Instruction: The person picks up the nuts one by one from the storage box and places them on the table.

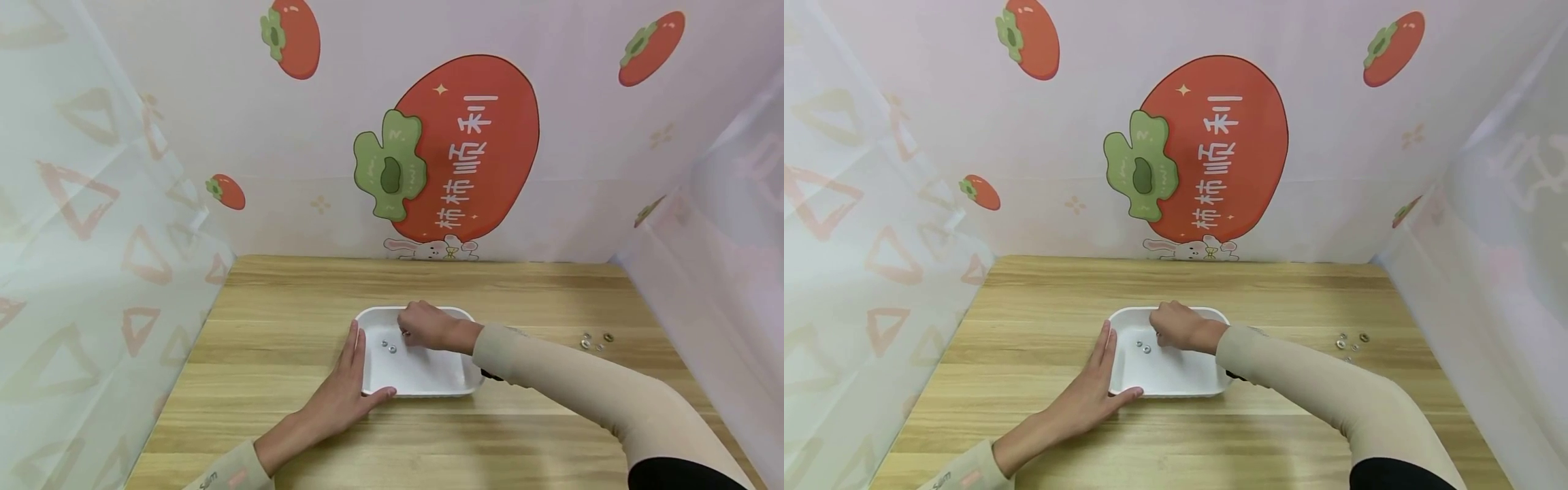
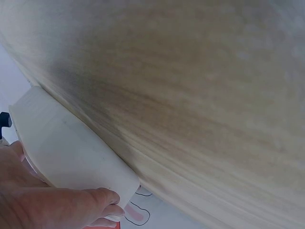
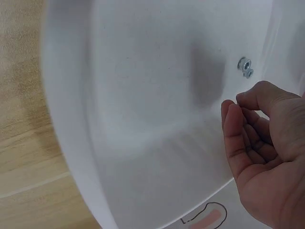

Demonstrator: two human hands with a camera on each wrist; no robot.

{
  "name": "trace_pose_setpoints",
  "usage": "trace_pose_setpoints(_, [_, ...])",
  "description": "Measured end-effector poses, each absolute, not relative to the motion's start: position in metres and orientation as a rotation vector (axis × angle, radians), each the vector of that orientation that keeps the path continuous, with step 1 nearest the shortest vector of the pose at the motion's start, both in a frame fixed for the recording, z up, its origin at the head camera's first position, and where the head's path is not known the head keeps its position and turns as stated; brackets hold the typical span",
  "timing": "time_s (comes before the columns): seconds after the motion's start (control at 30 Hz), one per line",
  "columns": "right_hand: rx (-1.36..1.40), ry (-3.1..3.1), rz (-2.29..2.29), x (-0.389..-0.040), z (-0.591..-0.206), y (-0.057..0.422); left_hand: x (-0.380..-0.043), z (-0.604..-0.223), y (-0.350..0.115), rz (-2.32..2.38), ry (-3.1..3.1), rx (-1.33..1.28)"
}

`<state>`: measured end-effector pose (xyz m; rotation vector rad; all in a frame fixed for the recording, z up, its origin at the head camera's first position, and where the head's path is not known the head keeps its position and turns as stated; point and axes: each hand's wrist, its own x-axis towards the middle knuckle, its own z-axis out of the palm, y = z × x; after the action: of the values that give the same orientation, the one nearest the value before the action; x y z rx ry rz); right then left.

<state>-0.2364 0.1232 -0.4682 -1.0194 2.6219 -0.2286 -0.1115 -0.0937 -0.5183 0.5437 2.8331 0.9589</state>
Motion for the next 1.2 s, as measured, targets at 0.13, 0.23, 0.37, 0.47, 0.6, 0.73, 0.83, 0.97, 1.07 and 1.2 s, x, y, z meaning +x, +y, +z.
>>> trace_pose_setpoints(0.13, [-0.991,2.64,-0.344,-0.235,-0.466,0.128,-0.111,-0.518,-0.094,0.947,2.841,0.546])
trace_pose_setpoints(0.23, [-0.98,2.651,-0.444,-0.234,-0.463,0.131,-0.111,-0.518,-0.094,0.945,2.852,0.549])
trace_pose_setpoints(0.37, [-0.957,2.658,-0.576,-0.232,-0.458,0.134,-0.112,-0.518,-0.094,0.954,2.854,0.544])
trace_pose_setpoints(0.47, [-0.937,2.683,-0.645,-0.231,-0.455,0.137,-0.112,-0.518,-0.093,0.951,2.842,0.53])
trace_pose_setpoints(0.6, [-0.91,2.724,-0.732,-0.231,-0.452,0.14,-0.113,-0.517,-0.093,0.945,2.829,0.51])
trace_pose_setpoints(0.73, [-0.872,2.757,-0.838,-0.23,-0.448,0.144,-0.113,-0.517,-0.093,0.956,2.826,0.507])
trace_pose_setpoints(0.83, [-0.857,2.766,-0.946,-0.228,-0.447,0.147,-0.113,-0.517,-0.093,0.954,2.829,0.509])
trace_pose_setpoints(0.97, [-0.798,2.745,-1.091,-0.226,-0.45,0.15,-0.112,-0.518,-0.093,0.946,2.839,0.518])
trace_pose_setpoints(1.07, [-0.735,2.726,-1.178,-0.223,-0.452,0.152,-0.112,-0.518,-0.093,0.947,2.841,0.521])
trace_pose_setpoints(1.2, [-0.678,2.706,-1.286,-0.219,-0.452,0.156,-0.112,-0.518,-0.092,0.947,2.838,0.522])
